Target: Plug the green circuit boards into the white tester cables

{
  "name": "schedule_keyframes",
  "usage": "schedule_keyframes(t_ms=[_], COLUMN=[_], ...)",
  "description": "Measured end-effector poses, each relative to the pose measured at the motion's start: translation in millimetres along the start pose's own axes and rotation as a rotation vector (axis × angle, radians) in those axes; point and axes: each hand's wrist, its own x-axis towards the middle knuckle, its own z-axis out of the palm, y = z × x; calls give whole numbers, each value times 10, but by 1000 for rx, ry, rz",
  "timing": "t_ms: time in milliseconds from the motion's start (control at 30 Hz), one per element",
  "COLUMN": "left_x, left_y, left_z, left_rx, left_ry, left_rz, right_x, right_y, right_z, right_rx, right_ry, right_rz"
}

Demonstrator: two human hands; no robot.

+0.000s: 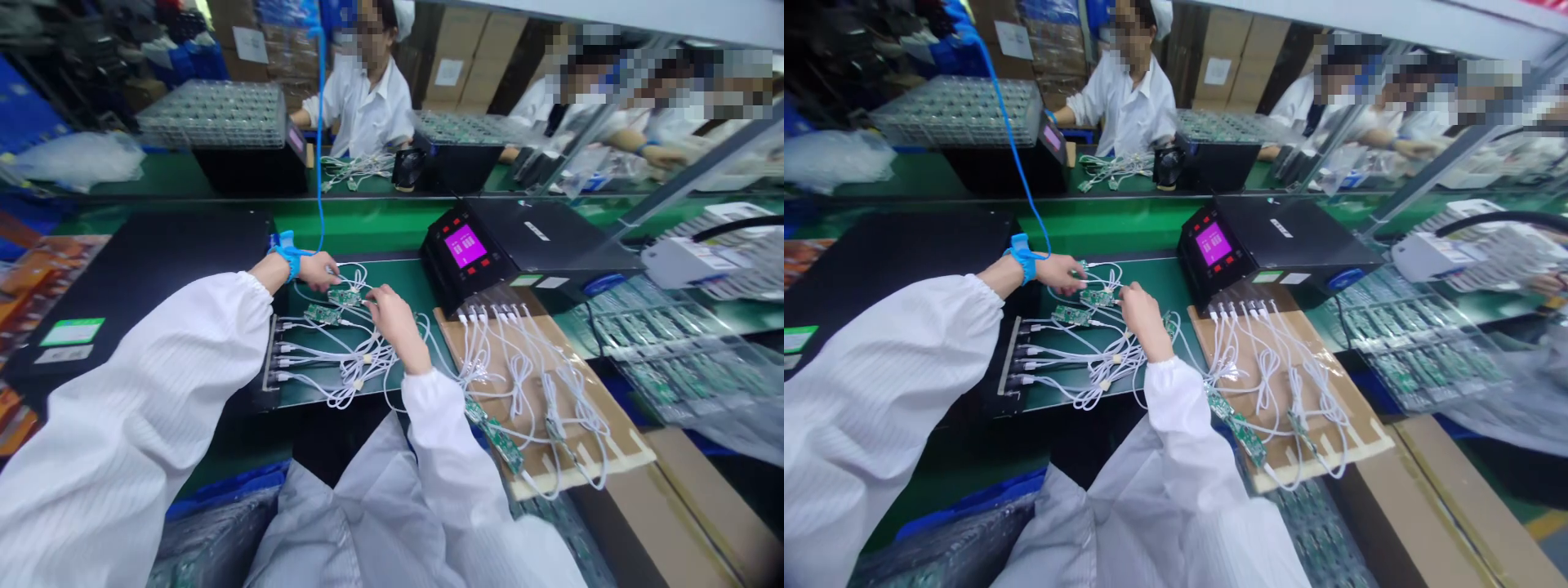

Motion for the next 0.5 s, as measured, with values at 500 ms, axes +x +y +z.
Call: schedule_keyframes(t_ms=[500], left_x=[-1731], left_y=[228], left_z=[-879], left_rx=[-46], left_ry=[266], left_rz=[7], right_x=[-995], right_y=[-1745], right_z=[697], right_rx=[760], right_ry=[437], right_rz=[-489])
